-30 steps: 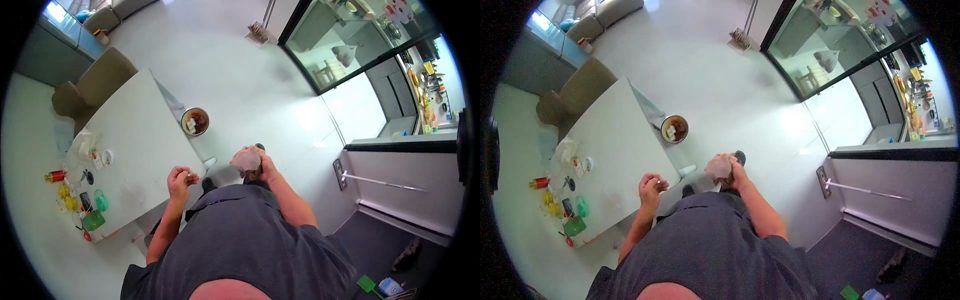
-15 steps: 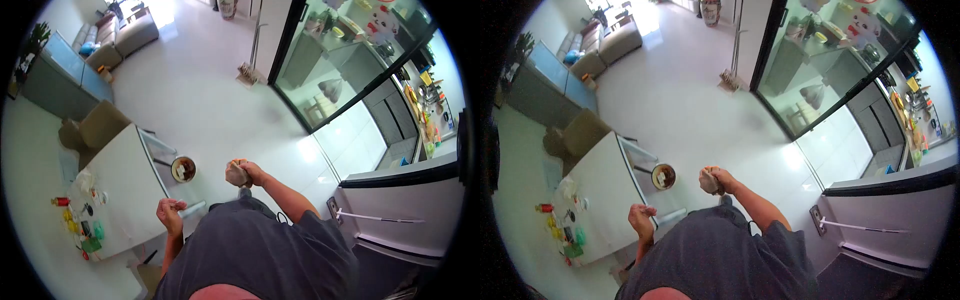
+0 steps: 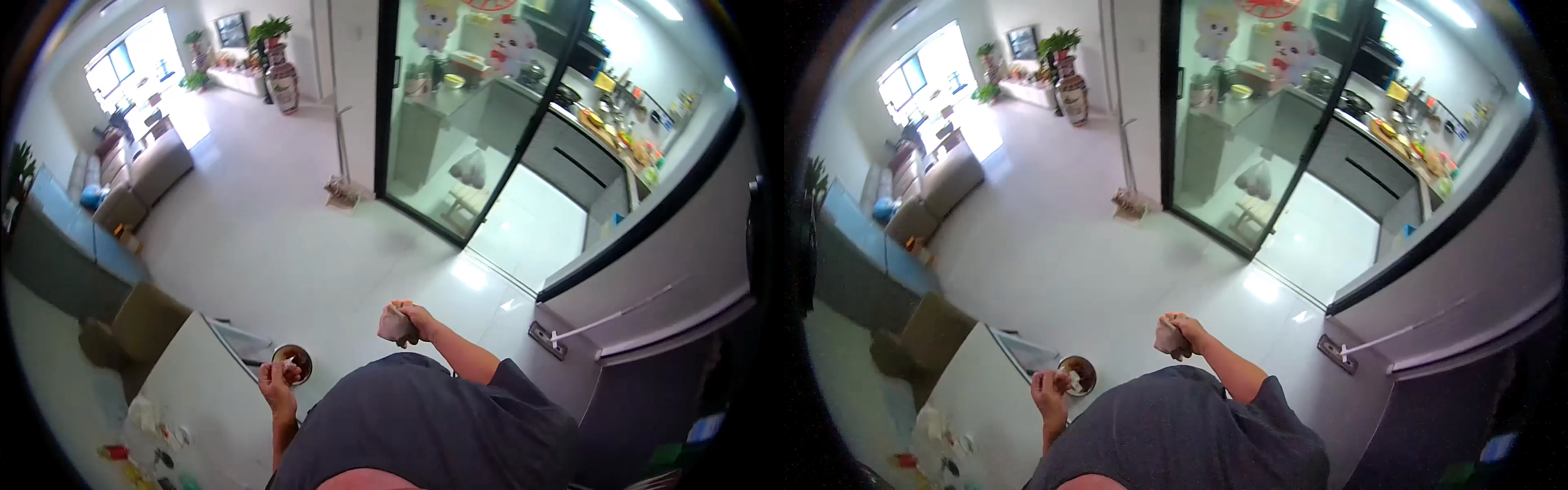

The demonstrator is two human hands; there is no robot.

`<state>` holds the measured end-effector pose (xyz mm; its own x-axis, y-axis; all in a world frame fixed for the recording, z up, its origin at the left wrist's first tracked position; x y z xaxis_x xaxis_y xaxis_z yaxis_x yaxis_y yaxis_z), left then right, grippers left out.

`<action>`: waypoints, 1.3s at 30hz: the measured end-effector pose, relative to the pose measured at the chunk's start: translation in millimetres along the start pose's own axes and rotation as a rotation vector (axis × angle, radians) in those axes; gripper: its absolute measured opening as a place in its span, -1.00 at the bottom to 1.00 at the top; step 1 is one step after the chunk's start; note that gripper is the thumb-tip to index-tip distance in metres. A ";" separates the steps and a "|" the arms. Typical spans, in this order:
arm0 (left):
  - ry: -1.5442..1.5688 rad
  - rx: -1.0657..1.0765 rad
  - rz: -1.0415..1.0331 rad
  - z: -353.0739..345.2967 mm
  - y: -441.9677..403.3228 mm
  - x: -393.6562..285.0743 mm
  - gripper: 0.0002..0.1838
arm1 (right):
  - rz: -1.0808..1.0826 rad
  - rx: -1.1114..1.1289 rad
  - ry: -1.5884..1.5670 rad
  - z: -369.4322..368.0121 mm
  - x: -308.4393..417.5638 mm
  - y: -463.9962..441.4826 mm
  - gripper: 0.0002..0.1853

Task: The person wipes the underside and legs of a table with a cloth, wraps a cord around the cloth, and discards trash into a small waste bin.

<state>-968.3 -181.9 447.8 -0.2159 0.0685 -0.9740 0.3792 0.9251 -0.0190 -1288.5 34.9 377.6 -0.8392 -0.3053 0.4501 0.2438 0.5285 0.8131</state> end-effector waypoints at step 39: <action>0.263 -0.138 0.281 -15.6 -33.4 44.7 -0.76 | 0.236 -0.066 0.091 32.5 -0.3 -34.8 -0.93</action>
<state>-1004.6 -203.9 408.4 -0.3504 0.4020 -0.8459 0.3357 0.8971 0.2873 -1312.5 42.3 337.2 -0.7092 -0.2511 0.6587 0.4609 0.5419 0.7028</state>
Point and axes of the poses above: each hand's wrist, its own y-axis away from the middle knuckle, its own z-axis out of the back of the hand, x = y × z, the point moved 1 cm from there along -y, towards the middle knuckle, and after that the axes turned 15 degrees about -z, right-handed, at the moved point
